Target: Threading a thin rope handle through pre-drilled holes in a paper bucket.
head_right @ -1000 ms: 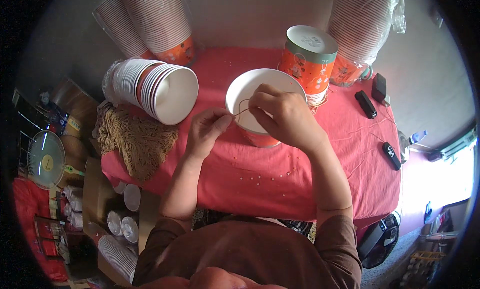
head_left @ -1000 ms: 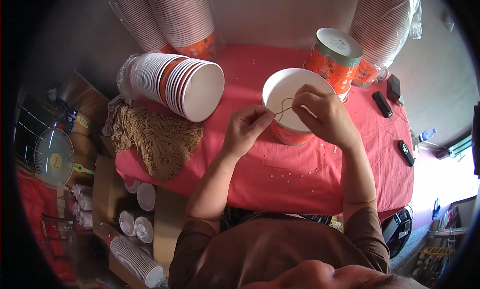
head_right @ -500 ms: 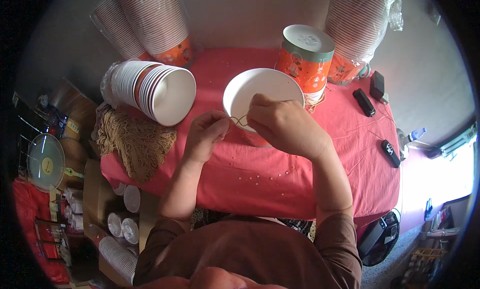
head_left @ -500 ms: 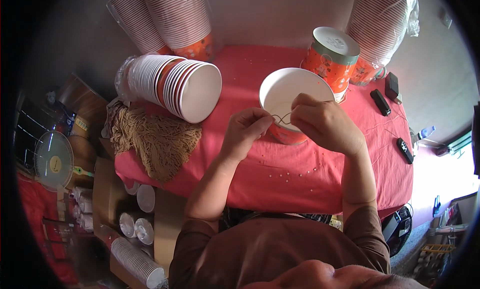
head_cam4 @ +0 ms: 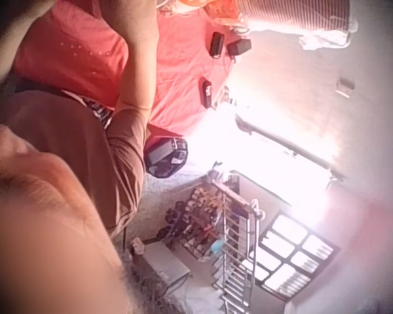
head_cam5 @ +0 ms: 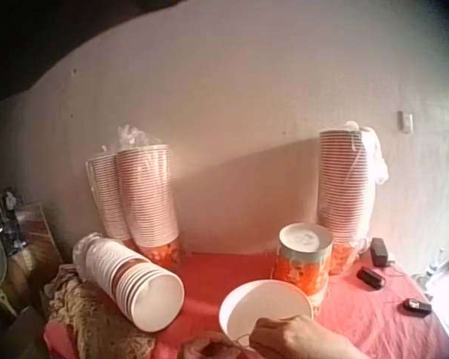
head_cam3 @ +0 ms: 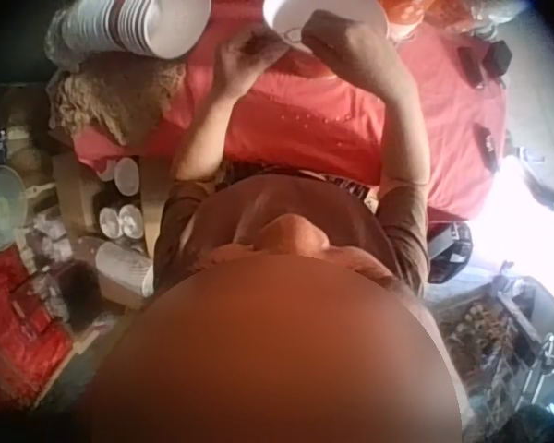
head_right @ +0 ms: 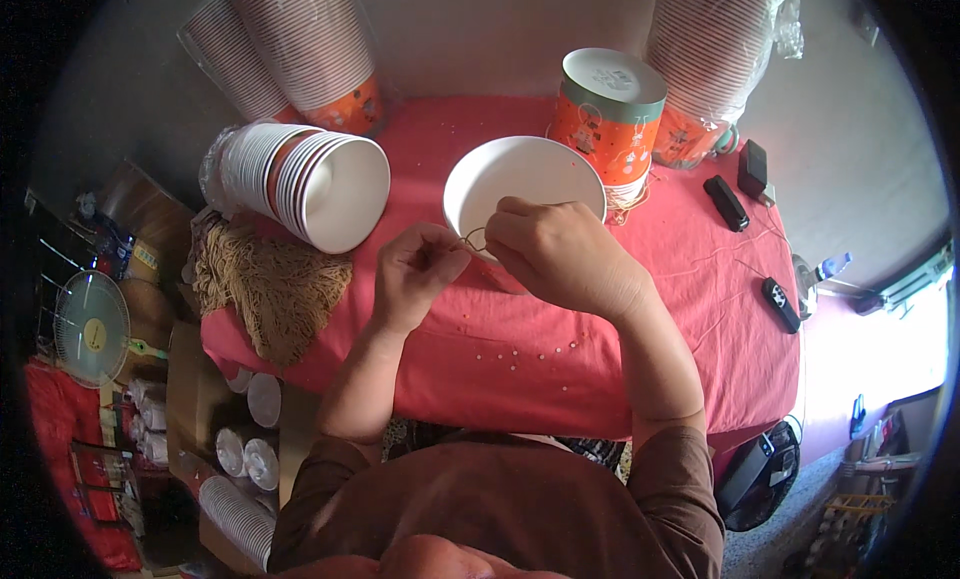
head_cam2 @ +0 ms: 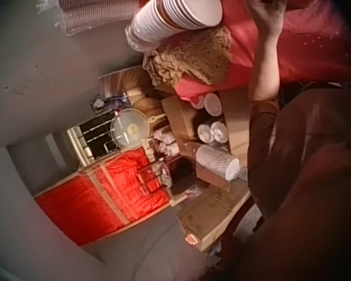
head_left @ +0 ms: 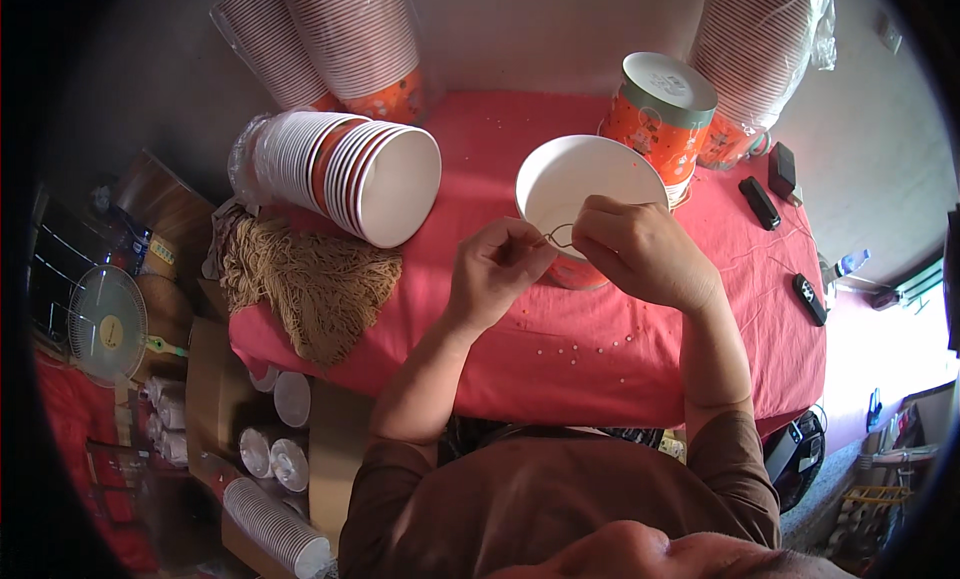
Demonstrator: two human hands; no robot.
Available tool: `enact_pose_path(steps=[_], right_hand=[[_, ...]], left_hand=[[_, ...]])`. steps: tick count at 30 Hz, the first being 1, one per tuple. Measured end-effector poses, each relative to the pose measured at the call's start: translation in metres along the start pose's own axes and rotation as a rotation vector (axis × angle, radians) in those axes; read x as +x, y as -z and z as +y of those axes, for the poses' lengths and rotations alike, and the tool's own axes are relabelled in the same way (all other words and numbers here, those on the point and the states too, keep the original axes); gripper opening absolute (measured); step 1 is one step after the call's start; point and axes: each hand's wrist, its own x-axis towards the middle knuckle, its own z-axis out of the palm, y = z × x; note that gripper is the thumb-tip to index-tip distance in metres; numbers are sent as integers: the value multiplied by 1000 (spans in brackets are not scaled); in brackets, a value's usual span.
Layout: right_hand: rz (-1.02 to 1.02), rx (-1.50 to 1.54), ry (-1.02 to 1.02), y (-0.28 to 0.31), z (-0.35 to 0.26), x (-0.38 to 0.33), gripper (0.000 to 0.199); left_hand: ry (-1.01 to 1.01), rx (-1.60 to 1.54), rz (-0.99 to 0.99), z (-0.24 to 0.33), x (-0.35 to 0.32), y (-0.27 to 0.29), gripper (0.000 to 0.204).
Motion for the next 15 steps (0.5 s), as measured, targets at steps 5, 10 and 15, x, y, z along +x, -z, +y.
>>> enact_pose_path(steps=[5,10,15], right_hand=[[-29,26,30,1,-1,1,7],[-19,-12,72,-4,-2,3,11],[-6,-35,41,-9,-1,3,13]], left_hand=[[-121,136,93,-5,0,-7,12],[-172,202,40,1,-1,-8,11],[-217,273,17,4,-1,-6,14]])
